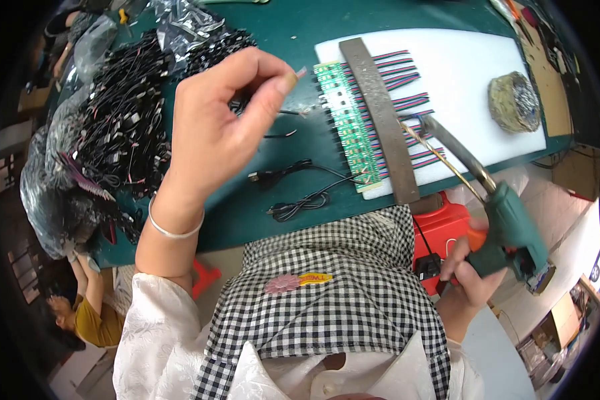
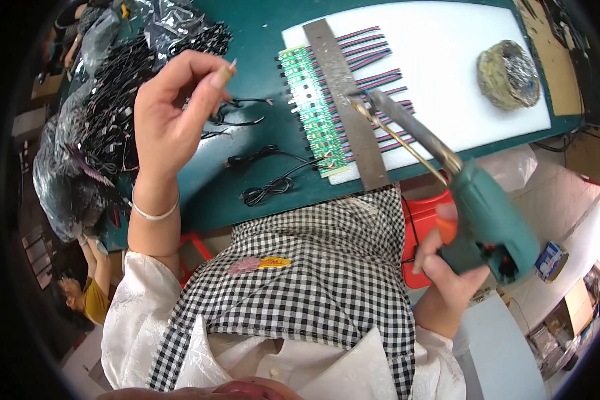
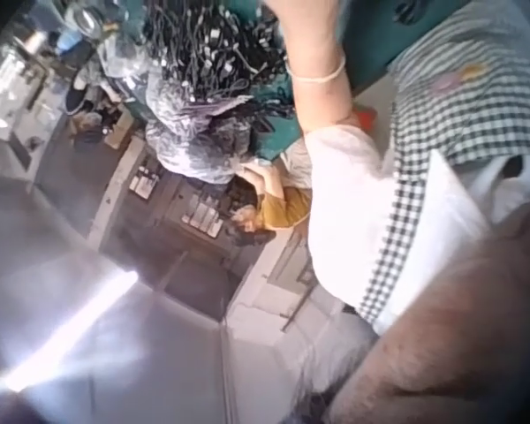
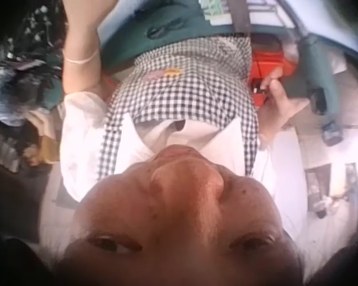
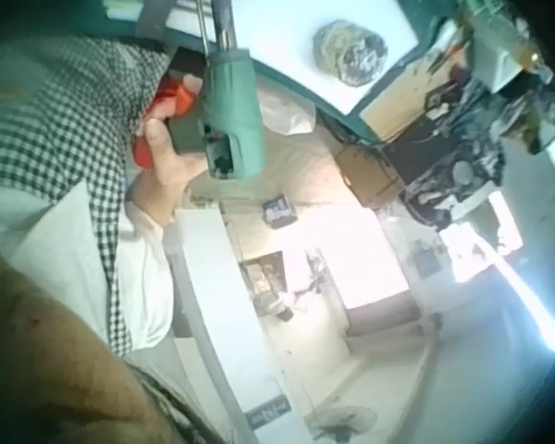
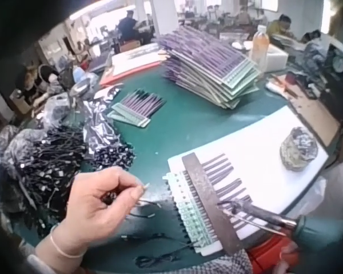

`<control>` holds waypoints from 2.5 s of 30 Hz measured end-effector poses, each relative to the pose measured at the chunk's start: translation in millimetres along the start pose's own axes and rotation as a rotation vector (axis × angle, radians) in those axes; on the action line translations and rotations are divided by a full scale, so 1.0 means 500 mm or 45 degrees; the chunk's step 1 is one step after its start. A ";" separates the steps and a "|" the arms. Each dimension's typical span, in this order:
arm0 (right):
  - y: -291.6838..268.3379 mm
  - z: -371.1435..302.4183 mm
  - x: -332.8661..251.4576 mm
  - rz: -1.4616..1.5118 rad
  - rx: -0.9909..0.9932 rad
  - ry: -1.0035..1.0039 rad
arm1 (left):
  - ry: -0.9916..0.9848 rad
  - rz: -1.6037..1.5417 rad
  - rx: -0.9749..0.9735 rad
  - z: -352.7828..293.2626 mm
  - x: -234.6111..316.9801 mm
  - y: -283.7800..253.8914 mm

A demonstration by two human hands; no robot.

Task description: The person attaches electronic components and cables to circuit boards, positioning each piece by hand and soldering the connections using a soldering gun.

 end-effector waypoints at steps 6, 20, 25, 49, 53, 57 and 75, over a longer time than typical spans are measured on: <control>0.091 0.075 -0.009 -0.043 -0.097 -0.113 | 0.221 0.169 -0.193 -0.022 0.106 0.085; 0.171 0.089 -0.026 -0.288 -0.318 -0.436 | 0.632 0.112 -0.255 -0.087 0.150 0.162; 0.156 0.098 0.012 0.112 -0.134 0.136 | 0.260 -0.122 -0.351 -0.085 0.116 0.171; 0.168 0.082 0.010 -0.159 -0.326 -0.139 | -0.015 -0.149 -0.386 -0.085 0.084 0.177; 0.141 0.065 0.030 -0.478 -0.383 -0.177 | -0.161 0.000 -0.381 -0.070 0.024 0.156; 0.070 0.037 0.031 -0.051 -0.097 0.119 | -0.259 0.177 -0.460 -0.050 -0.022 0.158; -0.026 -0.045 0.047 -0.238 0.038 0.262 | -0.209 0.249 -0.563 -0.042 -0.042 0.194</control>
Point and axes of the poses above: each hand's wrist, its own z-axis towards the middle knuckle, its own y-axis out of the palm, x = y × z, the point moved 8 cm from there along z, towards the middle knuckle, and after that the axes turned 3 degrees about -z, right-handed, at the moved point
